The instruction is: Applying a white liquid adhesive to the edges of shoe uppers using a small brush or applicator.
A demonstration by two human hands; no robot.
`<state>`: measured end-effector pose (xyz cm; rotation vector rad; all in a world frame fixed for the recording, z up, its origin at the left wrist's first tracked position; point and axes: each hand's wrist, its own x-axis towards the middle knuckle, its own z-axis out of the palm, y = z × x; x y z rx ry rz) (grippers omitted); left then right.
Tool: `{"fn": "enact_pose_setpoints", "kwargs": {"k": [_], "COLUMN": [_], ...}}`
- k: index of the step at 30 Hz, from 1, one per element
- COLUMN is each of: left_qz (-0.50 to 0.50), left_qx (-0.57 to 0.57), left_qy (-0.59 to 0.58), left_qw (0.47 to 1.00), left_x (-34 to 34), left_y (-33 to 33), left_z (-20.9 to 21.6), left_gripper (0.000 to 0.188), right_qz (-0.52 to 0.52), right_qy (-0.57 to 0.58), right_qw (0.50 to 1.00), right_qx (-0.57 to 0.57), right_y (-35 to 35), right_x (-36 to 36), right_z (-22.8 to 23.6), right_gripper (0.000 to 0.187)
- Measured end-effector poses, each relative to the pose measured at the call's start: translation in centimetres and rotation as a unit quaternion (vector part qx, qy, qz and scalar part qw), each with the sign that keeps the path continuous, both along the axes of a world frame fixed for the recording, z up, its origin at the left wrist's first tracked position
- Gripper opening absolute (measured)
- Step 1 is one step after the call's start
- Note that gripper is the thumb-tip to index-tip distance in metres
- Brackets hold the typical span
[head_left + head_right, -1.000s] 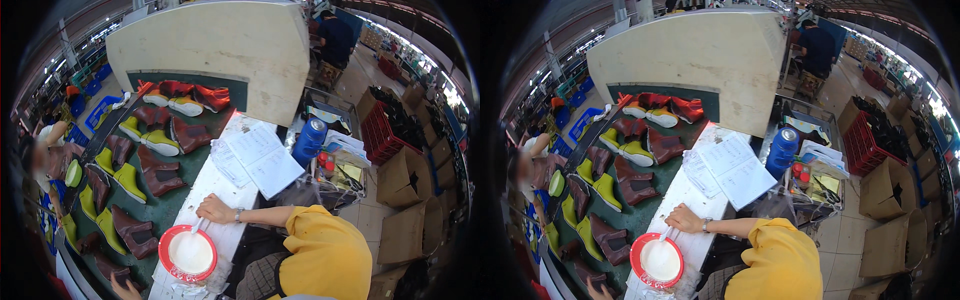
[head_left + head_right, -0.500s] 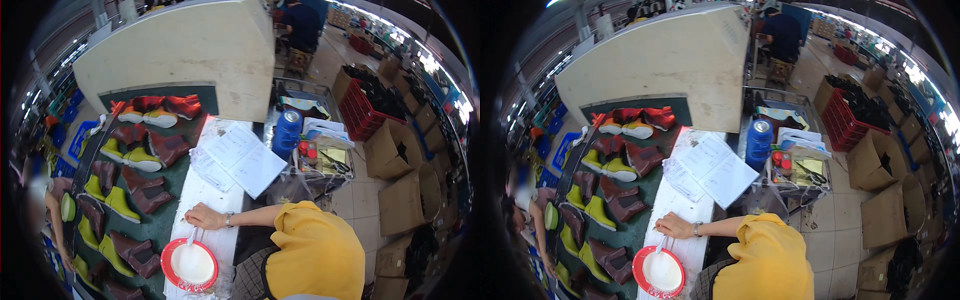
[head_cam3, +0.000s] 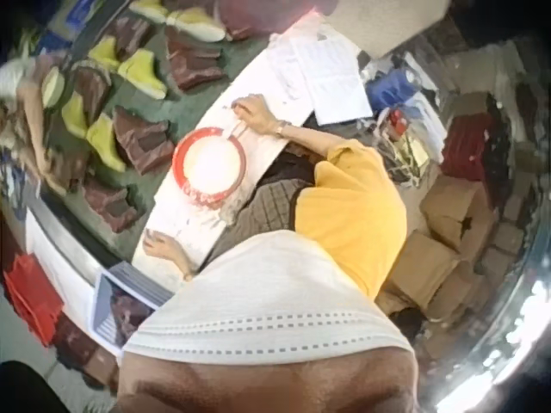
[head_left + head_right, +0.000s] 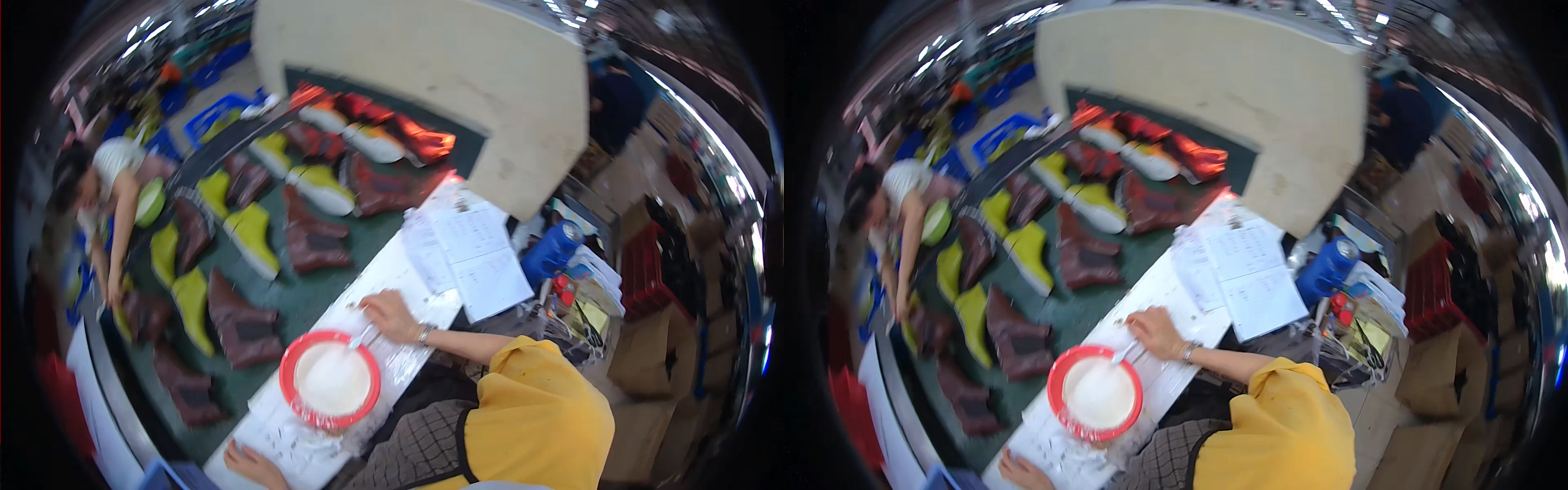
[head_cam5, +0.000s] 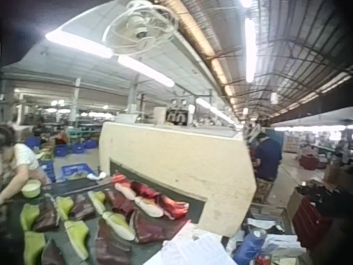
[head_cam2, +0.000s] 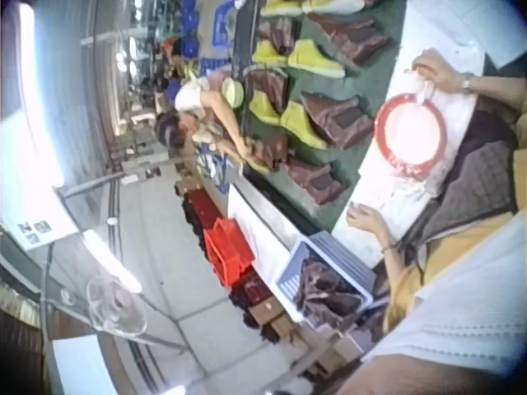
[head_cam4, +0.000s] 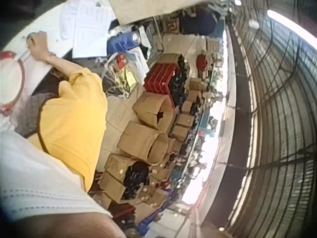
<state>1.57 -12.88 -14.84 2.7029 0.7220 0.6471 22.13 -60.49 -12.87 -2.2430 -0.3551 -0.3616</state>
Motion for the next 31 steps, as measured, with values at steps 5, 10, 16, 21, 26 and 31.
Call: {"fn": "enact_pose_setpoints", "kwargs": {"k": [5, 10, 16, 21, 26, 31], "left_qz": [-0.035, -0.015, -0.029, -0.118, -0.212, -0.177], "left_qx": [-0.028, -0.039, -0.03, 0.01, 0.049, 0.043], "left_qy": [-0.035, -0.031, -0.032, 0.081, 0.259, 0.361], "left_qw": [0.998, 0.999, 0.999, 0.99, 0.941, 0.915], "left_x": [1.9, 1.8, 0.8, 3.5, 5.5, 7.4], "left_y": [-1.6, -2.8, -2.4, 0.7, 5.0, 4.3], "left_z": [1.6, 2.2, 2.8, 3.8, 3.1, 2.4], "left_gripper": [0.036, 0.036, 0.036, 0.044, 0.049, 0.049], "right_qz": [-0.021, 0.007, -0.016, -0.149, -0.29, -0.328], "right_qy": [-0.001, 0.063, 0.072, -0.031, 0.064, 0.343], "right_qw": [1.0, 0.998, 0.996, 0.987, 0.95, 0.876], "right_qx": [-0.018, 0.0, 0.048, 0.045, 0.095, -0.083], "right_y": [-0.8, -1.2, -1.2, -3.7, -6.5, -9.5], "right_x": [0.8, 0.9, 0.2, -4.5, -17.3, -35.6], "right_z": [-1.4, -0.3, 0.1, 6.0, 4.0, -12.1], "right_gripper": [0.025, 0.034, 0.029, 0.019, 0.007, 0.034]}}
